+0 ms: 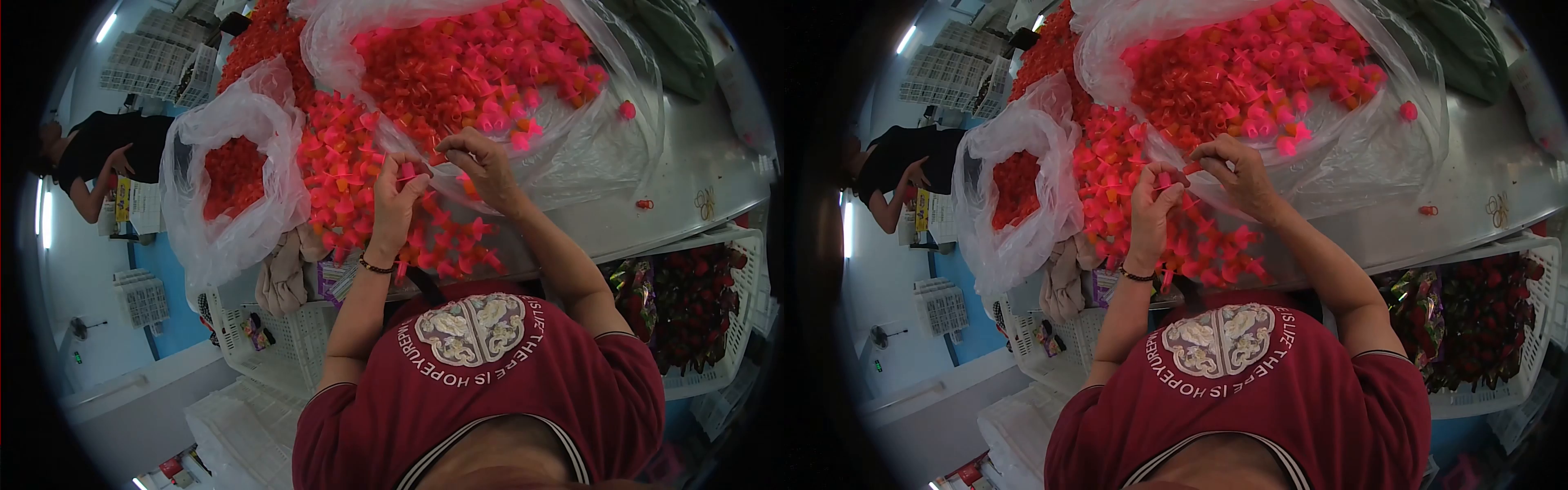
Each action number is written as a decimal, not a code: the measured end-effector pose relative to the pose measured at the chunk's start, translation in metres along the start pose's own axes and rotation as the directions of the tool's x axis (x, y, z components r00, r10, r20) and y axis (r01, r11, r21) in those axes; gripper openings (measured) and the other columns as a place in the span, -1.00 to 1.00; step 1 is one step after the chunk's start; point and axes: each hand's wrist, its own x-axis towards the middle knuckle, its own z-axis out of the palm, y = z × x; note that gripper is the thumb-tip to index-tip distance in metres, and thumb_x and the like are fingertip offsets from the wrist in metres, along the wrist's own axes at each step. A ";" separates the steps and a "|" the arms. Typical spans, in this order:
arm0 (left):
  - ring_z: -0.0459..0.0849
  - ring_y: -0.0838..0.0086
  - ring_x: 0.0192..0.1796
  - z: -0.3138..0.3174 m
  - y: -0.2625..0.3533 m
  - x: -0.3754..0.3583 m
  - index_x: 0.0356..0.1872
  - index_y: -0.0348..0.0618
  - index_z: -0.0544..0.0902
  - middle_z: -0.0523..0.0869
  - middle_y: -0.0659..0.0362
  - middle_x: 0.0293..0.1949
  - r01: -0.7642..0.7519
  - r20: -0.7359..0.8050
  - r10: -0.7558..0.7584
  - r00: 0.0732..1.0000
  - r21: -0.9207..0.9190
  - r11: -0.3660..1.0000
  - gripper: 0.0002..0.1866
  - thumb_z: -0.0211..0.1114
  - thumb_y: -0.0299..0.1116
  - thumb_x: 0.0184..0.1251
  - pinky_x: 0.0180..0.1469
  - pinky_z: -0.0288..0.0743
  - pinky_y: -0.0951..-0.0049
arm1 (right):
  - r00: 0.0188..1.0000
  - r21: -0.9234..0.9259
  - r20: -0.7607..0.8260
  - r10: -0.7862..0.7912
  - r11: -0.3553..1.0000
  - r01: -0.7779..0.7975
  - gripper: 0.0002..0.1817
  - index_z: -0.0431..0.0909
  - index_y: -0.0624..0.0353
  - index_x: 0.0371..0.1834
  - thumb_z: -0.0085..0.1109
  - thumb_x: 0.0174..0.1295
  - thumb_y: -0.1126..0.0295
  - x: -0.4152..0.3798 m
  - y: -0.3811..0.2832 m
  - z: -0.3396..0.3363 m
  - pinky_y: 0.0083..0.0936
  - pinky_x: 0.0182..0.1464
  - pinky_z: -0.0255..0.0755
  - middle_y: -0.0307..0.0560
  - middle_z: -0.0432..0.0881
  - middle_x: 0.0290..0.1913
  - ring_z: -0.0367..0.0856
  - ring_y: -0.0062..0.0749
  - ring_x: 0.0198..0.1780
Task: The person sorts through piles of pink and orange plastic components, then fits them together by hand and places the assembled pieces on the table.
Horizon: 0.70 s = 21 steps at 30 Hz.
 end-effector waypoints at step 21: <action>0.36 0.56 -0.47 0.005 -0.003 -0.001 0.17 0.00 0.51 0.58 0.18 -0.26 0.539 0.381 -0.383 0.841 -0.655 0.530 -0.61 -0.02 -0.03 0.55 -0.45 0.21 0.60 | 0.937 -0.312 -0.006 -0.349 0.891 0.330 -0.81 0.62 0.27 -0.19 0.18 0.14 0.68 0.000 -0.002 0.000 -0.48 -0.22 0.47 -0.07 0.56 -0.27 0.58 -0.30 -0.25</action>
